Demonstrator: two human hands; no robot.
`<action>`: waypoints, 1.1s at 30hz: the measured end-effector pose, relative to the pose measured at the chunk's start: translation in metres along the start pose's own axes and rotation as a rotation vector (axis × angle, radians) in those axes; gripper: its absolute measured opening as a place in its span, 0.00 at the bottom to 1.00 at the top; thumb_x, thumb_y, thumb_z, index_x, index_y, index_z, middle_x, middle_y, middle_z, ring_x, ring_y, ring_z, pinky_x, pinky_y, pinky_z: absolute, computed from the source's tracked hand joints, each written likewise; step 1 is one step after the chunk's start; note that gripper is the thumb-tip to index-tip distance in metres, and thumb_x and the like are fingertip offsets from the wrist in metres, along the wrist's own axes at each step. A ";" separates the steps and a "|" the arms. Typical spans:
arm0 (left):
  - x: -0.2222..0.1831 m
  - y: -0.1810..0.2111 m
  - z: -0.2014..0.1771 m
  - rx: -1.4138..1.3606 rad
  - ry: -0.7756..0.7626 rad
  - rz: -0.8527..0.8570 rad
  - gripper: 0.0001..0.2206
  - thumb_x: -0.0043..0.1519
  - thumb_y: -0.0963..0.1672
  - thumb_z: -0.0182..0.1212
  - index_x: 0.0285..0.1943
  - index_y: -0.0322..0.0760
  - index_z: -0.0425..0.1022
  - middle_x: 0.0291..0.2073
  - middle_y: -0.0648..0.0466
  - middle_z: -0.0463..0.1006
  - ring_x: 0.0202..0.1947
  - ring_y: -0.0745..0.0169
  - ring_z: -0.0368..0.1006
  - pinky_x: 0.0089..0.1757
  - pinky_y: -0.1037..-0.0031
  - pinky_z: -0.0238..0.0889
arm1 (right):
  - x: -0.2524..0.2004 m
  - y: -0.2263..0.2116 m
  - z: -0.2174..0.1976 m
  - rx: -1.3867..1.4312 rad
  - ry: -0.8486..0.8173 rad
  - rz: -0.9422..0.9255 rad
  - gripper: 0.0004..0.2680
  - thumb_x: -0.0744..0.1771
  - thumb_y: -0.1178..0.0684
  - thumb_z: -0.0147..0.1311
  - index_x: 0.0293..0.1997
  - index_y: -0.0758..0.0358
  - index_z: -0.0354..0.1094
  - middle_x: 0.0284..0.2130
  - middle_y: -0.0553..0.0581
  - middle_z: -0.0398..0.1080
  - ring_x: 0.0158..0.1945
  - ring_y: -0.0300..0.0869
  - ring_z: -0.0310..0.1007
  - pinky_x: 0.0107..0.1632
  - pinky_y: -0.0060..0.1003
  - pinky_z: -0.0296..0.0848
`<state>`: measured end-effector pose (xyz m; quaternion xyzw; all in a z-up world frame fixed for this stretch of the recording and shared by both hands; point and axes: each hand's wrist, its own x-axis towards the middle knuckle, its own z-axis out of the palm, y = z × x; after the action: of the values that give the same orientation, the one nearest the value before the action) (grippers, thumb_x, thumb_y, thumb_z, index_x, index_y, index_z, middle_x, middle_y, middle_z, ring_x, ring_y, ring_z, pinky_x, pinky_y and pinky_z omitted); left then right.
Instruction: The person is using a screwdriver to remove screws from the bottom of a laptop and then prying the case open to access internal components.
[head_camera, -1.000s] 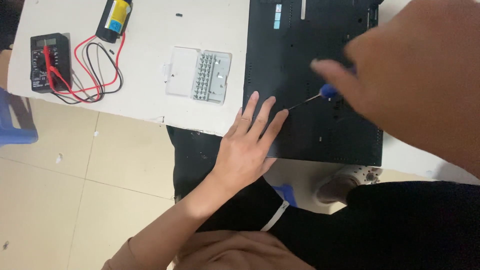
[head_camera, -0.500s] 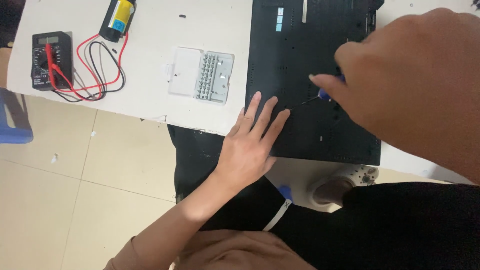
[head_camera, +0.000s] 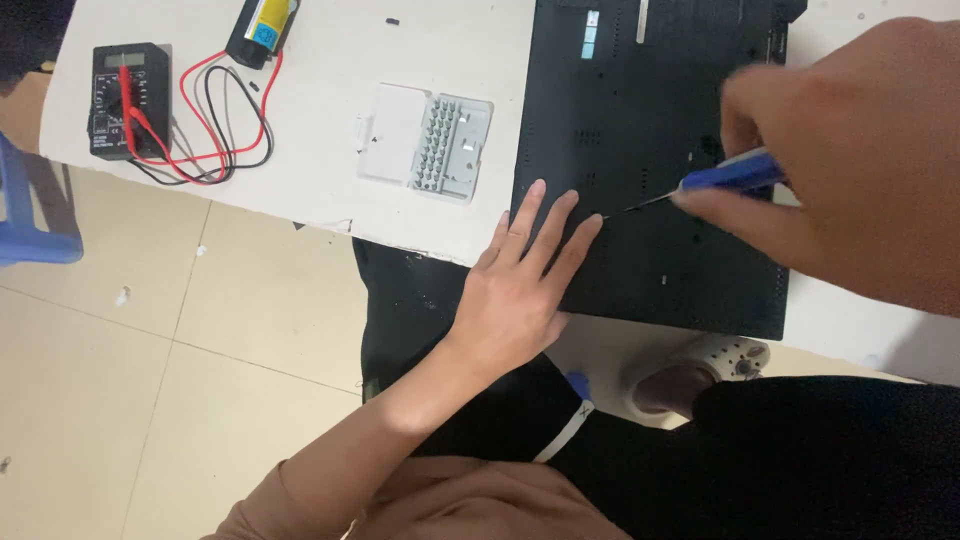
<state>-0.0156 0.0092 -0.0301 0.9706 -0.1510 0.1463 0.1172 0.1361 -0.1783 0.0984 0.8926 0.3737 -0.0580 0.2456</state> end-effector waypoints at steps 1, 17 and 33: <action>0.000 0.000 0.000 -0.001 -0.001 -0.001 0.43 0.44 0.43 0.74 0.72 0.42 0.59 0.71 0.46 0.58 0.74 0.37 0.49 0.59 0.50 0.67 | 0.000 0.001 0.004 0.000 -0.002 -0.001 0.16 0.66 0.23 0.46 0.38 0.40 0.63 0.21 0.44 0.70 0.21 0.33 0.69 0.31 0.26 0.70; 0.000 0.004 0.003 -0.073 0.004 -0.051 0.36 0.51 0.34 0.54 0.73 0.40 0.57 0.72 0.44 0.58 0.74 0.34 0.47 0.60 0.46 0.63 | 0.004 0.004 0.025 -0.028 0.142 -0.131 0.13 0.63 0.35 0.52 0.48 0.41 0.61 0.37 0.49 0.72 0.35 0.43 0.74 0.43 0.38 0.75; 0.001 0.006 0.002 -0.133 -0.024 -0.080 0.34 0.54 0.35 0.59 0.73 0.38 0.56 0.73 0.44 0.55 0.75 0.33 0.45 0.60 0.41 0.60 | -0.015 -0.019 0.001 -0.579 0.060 -0.230 0.19 0.69 0.30 0.34 0.46 0.50 0.68 0.24 0.45 0.73 0.28 0.38 0.76 0.36 0.37 0.67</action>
<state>-0.0157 0.0029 -0.0307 0.9676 -0.1231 0.1196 0.1852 0.1124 -0.1765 0.0946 0.7386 0.4805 0.0499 0.4703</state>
